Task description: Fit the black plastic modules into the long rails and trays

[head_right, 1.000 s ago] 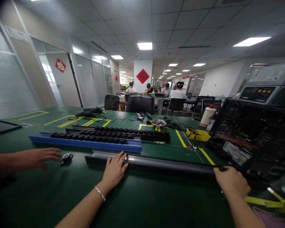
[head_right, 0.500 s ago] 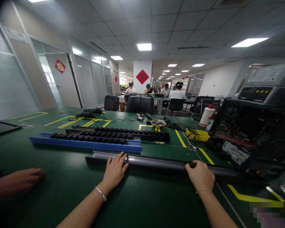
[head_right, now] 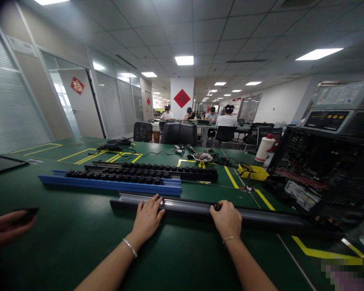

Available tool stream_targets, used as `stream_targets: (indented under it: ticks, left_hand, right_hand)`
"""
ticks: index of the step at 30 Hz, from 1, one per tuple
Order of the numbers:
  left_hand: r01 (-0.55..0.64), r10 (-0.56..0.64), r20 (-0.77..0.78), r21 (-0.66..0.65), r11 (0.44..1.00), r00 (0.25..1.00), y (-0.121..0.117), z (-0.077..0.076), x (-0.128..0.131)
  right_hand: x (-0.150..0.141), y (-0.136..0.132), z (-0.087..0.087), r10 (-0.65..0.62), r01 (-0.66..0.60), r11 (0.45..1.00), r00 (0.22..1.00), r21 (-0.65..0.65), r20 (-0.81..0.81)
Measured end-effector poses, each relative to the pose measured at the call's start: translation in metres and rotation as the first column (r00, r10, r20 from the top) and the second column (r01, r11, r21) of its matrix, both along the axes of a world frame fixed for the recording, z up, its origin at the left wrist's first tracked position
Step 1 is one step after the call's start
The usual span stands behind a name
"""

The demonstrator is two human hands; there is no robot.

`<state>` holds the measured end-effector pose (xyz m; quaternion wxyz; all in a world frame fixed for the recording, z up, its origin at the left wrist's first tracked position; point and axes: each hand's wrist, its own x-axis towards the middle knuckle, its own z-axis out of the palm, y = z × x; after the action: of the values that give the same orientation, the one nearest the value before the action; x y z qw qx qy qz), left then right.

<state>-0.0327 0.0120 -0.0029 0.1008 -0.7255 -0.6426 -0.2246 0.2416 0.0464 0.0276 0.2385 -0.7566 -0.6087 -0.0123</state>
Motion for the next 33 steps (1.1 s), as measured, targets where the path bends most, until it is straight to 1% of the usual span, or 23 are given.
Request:
stream_targets:
  ticks: [7,12,19,26,31,33]
  left_hand:
    - [-0.015,0.015,0.020,-0.004,1.000,1.000,0.001,0.000,0.002]
    - [-0.023,0.023,0.018,0.016,1.000,1.000,0.002,0.000,0.007]
    - [0.115,-0.115,0.017,0.019,0.993,0.993,0.010,0.002,0.018]
    - [0.174,-0.160,0.127,-0.108,0.979,0.979,0.028,0.012,0.043]
    - [0.182,-0.128,0.262,-0.196,0.964,0.957,0.035,0.024,0.048]
    - [0.191,-0.125,0.285,-0.215,0.958,0.950,0.036,0.027,0.049]
  right_hand:
    - [-0.035,0.002,0.000,0.077,-0.076,0.997,0.997,0.009,-0.020]
    - [-0.062,0.005,0.000,0.139,-0.139,0.990,0.989,0.002,-0.044]
    - [-0.086,0.006,-0.001,0.174,-0.172,0.985,0.982,0.030,-0.068]
    - [-0.099,0.009,0.001,0.215,-0.217,0.976,0.967,0.001,-0.136]
    - [-0.098,0.012,0.001,0.235,-0.238,0.971,0.956,0.006,-0.174]
    - [-0.099,0.012,0.001,0.252,-0.255,0.967,0.944,0.013,-0.213]
